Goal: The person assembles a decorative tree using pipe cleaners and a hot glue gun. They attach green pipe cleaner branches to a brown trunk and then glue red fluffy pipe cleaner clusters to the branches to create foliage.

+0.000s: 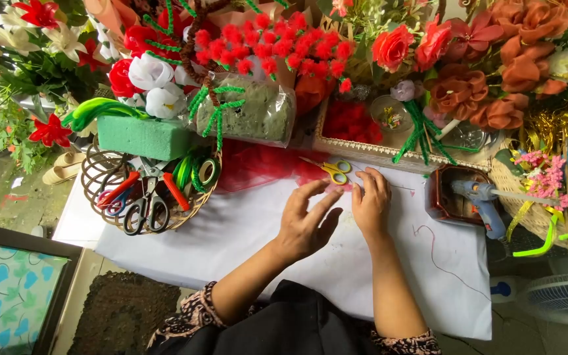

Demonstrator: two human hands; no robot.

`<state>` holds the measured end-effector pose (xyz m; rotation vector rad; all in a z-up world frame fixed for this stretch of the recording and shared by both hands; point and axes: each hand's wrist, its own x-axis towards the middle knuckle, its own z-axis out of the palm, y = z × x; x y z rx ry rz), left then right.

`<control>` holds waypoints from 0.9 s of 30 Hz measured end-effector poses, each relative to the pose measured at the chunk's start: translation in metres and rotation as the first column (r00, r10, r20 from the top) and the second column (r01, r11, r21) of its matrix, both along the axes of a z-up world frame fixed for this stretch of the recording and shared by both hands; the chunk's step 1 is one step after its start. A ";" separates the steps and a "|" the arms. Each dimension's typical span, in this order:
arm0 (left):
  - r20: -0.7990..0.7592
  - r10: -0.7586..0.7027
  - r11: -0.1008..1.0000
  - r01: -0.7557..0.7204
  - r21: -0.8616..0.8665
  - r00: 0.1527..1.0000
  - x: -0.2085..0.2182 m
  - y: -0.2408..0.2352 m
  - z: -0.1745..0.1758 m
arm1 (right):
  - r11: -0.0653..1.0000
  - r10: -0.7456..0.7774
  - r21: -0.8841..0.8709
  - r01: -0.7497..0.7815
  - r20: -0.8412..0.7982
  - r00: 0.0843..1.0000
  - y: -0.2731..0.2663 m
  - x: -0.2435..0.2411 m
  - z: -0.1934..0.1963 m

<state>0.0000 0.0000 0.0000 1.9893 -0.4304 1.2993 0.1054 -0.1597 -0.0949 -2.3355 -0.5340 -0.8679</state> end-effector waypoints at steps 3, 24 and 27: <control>0.022 0.024 0.996 -0.022 -0.087 0.999 -0.011 0.044 0.052 | 1.000 0.029 -0.008 -0.029 0.018 0.999 -0.004 0.008 -0.010; -0.568 0.435 0.845 -0.535 -0.011 0.699 0.139 0.251 0.056 | 0.988 0.153 -0.016 -0.153 0.184 0.971 0.051 -0.026 0.071; -0.560 0.471 0.799 -0.599 -0.056 0.681 0.159 0.264 0.038 | 0.934 0.357 -0.011 -0.357 0.020 0.934 0.082 -0.013 0.094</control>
